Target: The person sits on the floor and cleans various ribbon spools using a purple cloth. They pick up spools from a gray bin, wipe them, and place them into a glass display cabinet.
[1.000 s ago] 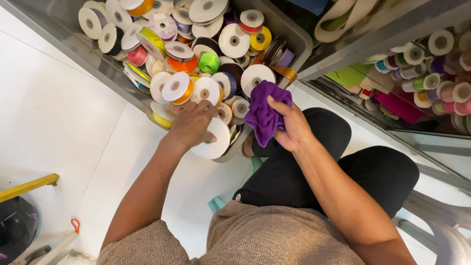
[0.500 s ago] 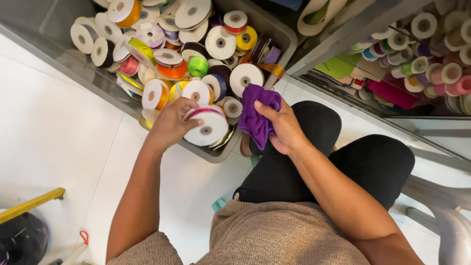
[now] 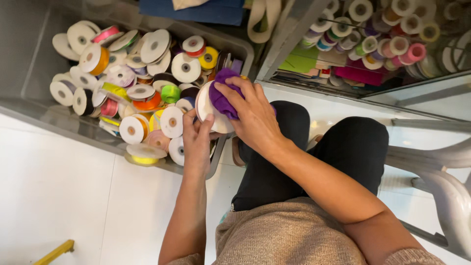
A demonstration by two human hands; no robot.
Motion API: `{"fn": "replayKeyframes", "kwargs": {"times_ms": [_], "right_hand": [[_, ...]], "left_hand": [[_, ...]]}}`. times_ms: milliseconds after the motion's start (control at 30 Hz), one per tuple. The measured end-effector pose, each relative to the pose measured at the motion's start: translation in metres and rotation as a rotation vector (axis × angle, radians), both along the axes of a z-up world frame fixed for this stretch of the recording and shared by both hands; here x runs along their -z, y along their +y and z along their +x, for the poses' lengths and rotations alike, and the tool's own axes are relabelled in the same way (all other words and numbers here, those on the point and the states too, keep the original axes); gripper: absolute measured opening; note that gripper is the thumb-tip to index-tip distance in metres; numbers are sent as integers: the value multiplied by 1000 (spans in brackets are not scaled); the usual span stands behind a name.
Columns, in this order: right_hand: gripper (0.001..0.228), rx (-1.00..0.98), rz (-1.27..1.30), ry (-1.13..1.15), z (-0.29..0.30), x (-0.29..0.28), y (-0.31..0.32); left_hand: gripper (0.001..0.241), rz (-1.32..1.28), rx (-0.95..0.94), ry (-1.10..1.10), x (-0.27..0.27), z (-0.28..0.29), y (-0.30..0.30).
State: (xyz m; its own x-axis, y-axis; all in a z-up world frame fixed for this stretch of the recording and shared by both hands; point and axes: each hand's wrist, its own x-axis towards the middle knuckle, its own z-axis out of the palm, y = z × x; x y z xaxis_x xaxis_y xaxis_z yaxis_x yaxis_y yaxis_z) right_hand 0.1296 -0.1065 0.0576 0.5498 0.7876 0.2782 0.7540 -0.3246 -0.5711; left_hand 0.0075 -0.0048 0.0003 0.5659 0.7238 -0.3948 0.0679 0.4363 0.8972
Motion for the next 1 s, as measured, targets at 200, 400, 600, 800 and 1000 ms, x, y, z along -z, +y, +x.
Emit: {"fn": "replayKeyframes", "kwargs": {"times_ms": [200, 400, 600, 800, 1000], "right_hand": [[77, -52, 15, -67, -10, -20, -26], [67, 39, -30, -97, 24, -34, -68], [56, 295, 37, -223, 44, -59, -84], [67, 294, 32, -205, 29, -62, -106], [62, 315, 13, -132, 44, -70, -145]], "left_hand": [[32, 46, -56, -94, -30, 27, -21], [41, -78, -11, -219, -55, 40, -50], [46, -112, 165, -289, -82, 69, -95], [38, -53, 108, -419, -53, 108, -103], [39, -59, 137, -395, -77, 119, -118]]}}
